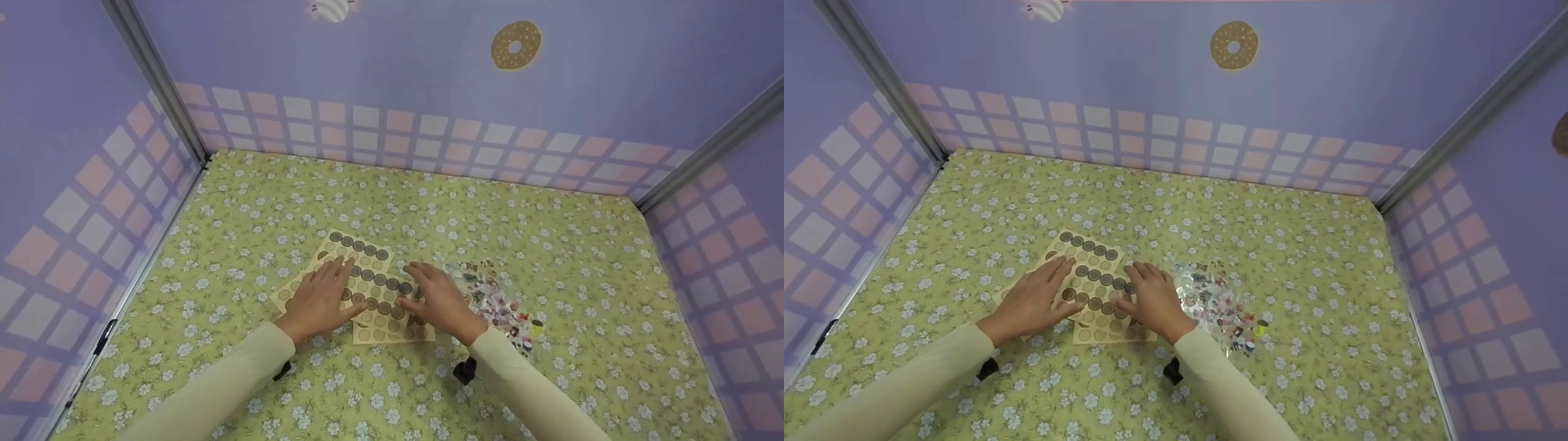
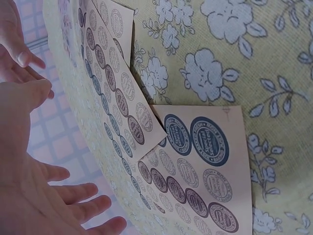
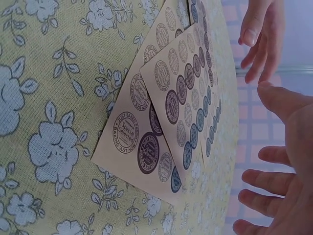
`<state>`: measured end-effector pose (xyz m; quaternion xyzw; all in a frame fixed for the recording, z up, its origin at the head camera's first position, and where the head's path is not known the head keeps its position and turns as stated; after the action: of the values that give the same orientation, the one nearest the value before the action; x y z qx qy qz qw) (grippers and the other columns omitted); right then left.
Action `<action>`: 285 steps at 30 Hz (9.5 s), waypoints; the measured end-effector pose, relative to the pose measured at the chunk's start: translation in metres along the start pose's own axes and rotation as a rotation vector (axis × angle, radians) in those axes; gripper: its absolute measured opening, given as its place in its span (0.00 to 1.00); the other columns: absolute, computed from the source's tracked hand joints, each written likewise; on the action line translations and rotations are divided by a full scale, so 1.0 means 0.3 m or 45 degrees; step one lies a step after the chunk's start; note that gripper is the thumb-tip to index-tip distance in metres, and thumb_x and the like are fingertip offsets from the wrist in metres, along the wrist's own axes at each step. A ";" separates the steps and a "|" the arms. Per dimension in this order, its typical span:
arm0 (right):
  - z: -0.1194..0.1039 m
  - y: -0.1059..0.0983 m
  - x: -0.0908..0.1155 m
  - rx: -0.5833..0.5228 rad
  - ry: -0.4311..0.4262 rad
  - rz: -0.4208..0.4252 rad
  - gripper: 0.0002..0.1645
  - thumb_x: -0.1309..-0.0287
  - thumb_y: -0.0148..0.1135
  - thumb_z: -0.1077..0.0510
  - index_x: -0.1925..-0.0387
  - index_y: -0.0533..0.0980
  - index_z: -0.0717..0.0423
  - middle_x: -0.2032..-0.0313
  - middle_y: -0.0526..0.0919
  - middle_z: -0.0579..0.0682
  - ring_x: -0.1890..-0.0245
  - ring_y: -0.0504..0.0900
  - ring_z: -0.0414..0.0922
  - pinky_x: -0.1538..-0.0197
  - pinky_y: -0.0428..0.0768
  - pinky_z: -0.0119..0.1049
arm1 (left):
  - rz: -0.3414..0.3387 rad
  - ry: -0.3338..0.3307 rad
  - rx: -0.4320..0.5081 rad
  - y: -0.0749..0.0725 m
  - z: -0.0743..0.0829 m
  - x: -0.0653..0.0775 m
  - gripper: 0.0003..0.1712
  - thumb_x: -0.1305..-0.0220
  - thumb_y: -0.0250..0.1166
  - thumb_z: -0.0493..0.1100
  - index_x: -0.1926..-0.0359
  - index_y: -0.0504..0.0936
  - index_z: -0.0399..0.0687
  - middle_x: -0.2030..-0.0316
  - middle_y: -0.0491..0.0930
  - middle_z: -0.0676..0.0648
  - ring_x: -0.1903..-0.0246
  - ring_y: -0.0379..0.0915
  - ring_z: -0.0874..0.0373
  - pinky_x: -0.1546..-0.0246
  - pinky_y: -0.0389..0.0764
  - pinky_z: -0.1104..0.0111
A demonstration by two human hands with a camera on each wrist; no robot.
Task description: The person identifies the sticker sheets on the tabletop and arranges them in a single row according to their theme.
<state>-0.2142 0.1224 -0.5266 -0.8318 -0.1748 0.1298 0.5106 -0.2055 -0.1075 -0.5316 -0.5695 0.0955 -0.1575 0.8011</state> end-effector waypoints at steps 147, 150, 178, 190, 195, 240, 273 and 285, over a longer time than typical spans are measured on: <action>-0.006 0.090 0.039 -0.083 0.104 0.199 0.45 0.45 0.68 0.41 0.31 0.61 0.51 0.37 0.72 0.57 0.37 0.71 0.55 0.31 0.62 0.54 | 0.149 -0.575 1.432 0.028 -0.058 -0.054 0.10 0.30 0.57 0.43 0.52 0.73 0.46 0.61 0.82 0.45 0.68 0.76 0.48 0.69 0.74 0.60; -0.004 0.089 0.038 -0.092 0.095 0.209 0.45 0.47 0.69 0.42 0.32 0.62 0.50 0.37 0.72 0.57 0.37 0.72 0.56 0.31 0.63 0.55 | 0.160 -0.556 1.432 0.021 -0.058 -0.060 0.09 0.30 0.55 0.39 0.51 0.74 0.45 0.57 0.83 0.42 0.71 0.78 0.54 0.69 0.76 0.60; 0.012 0.047 0.016 -0.411 0.219 0.191 0.18 0.35 0.60 0.54 0.44 0.73 0.51 0.59 0.77 0.47 0.65 0.73 0.40 0.61 0.74 0.36 | 0.222 -0.270 1.181 -0.048 -0.049 -0.062 0.15 0.34 0.63 0.40 0.47 0.78 0.46 0.59 0.84 0.42 0.78 0.72 0.60 0.75 0.74 0.70; 0.030 0.046 0.012 -0.704 0.289 0.095 0.05 0.36 0.61 0.60 0.59 0.78 0.52 0.65 0.79 0.51 0.74 0.80 0.48 0.72 0.80 0.35 | 0.383 -0.248 1.089 -0.054 -0.026 -0.062 0.11 0.35 0.64 0.41 0.52 0.80 0.49 0.74 0.82 0.43 0.82 0.68 0.60 0.79 0.70 0.70; 0.047 0.048 0.019 -0.950 0.352 0.037 0.05 0.37 0.61 0.62 0.60 0.77 0.60 0.63 0.79 0.55 0.69 0.83 0.48 0.63 0.83 0.48 | 0.393 -0.290 1.244 -0.051 -0.026 -0.065 0.15 0.35 0.65 0.44 0.48 0.78 0.52 0.76 0.80 0.44 0.80 0.70 0.58 0.80 0.70 0.70; 0.115 -0.011 0.042 -1.324 0.476 0.295 0.18 0.36 0.58 0.61 0.44 0.74 0.54 0.54 0.79 0.55 0.61 0.82 0.46 0.56 0.81 0.45 | 0.163 -0.186 1.405 0.052 0.091 -0.148 0.16 0.33 0.59 0.35 0.46 0.77 0.48 0.77 0.70 0.53 0.79 0.64 0.64 0.77 0.67 0.73; 0.271 -0.070 0.036 -1.281 0.678 0.447 0.20 0.33 0.55 0.62 0.41 0.71 0.53 0.51 0.77 0.53 0.60 0.81 0.50 0.55 0.80 0.49 | -0.153 -0.259 1.394 0.078 0.035 -0.117 0.31 0.29 0.57 0.44 0.30 0.57 0.47 0.39 0.72 0.39 0.48 0.75 0.44 0.48 0.77 0.52; 0.405 -0.103 0.032 -1.302 0.780 0.499 0.20 0.34 0.53 0.65 0.40 0.69 0.58 0.51 0.76 0.55 0.64 0.82 0.47 0.52 0.80 0.48 | -0.130 -0.260 0.861 0.043 -0.060 -0.051 0.39 0.38 0.67 0.46 0.31 0.59 0.44 0.35 0.65 0.37 0.35 0.62 0.39 0.38 0.69 0.46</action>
<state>-0.2583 0.2372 -0.5534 -0.9869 0.0952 -0.1234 0.0418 -0.2238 -0.1139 -0.5500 -0.2890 -0.0711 -0.1623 0.9408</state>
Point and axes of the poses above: each hand's wrist, its own x-axis away from the middle knuckle, its own y-axis out of the palm, z = x × y, the point moved 4 cm from there along -x, towards the middle knuckle
